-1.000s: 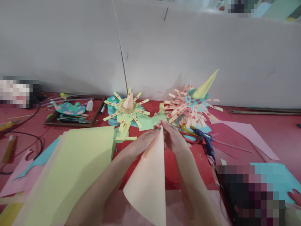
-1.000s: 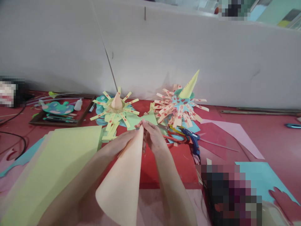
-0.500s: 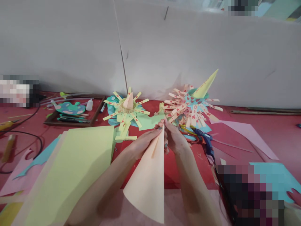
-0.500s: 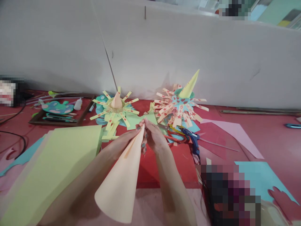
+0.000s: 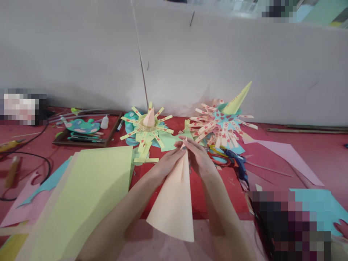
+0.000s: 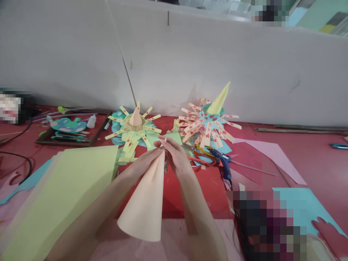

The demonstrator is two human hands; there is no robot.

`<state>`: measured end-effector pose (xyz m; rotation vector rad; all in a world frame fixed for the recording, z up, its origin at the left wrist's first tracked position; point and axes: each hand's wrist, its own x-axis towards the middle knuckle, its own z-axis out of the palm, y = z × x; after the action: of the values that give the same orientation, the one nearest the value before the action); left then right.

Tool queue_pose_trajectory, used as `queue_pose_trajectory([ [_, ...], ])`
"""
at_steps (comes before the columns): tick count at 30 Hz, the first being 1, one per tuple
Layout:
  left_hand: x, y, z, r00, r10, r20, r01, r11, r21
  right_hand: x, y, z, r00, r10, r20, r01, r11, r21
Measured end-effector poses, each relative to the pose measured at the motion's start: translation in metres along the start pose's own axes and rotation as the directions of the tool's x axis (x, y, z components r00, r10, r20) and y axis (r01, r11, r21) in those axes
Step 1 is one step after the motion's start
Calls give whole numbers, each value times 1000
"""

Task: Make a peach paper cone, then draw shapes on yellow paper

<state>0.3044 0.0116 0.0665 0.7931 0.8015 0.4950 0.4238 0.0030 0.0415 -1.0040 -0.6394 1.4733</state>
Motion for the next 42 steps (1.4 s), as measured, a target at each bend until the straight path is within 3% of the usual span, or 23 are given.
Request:
queue_pose_trajectory([
  [9,8,-5,-8,998,34,-54,-26,991,135,-1,-3,0,998,59,18,-59,998,-6],
  [18,8,-7,-10,998,36,46,-43,987,155,-3,-5,0,994,92,61,-88,994,-59],
  [22,10,-6,-12,998,50,46,-55,992,116,2,-3,-4,999,35,32,-34,999,-21],
  [25,14,-3,-20,996,89,-18,-88,995,37,2,-8,-11,993,-89,-82,84,995,-57],
  [28,16,3,-31,991,101,-88,-105,994,-40,-5,-16,-24,929,-248,-276,187,955,-229],
  [29,17,5,-34,989,106,-108,-113,992,-56,-8,-18,-31,908,-269,-320,165,935,-315],
  [32,16,10,-42,980,125,-153,-136,989,-63,-21,-21,-62,799,-459,-388,163,787,-595],
  [35,15,12,-46,977,157,-142,-163,986,-31,-37,-20,-105,705,-526,-476,15,682,-731],
  [37,16,11,-47,977,173,-123,-176,984,-11,-48,-19,-133,590,-593,-547,-138,593,-793],
  [38,16,11,-47,978,175,-117,-177,984,-5,-52,-18,-145,558,-612,-561,-201,556,-807],
  [39,17,10,-47,978,174,-114,-175,984,-1,-56,-17,-154,531,-619,-578,-272,522,-808],
  [42,17,10,-46,978,173,-115,-173,985,9,-62,-9,-168,512,-603,-612,-512,358,-781],
])
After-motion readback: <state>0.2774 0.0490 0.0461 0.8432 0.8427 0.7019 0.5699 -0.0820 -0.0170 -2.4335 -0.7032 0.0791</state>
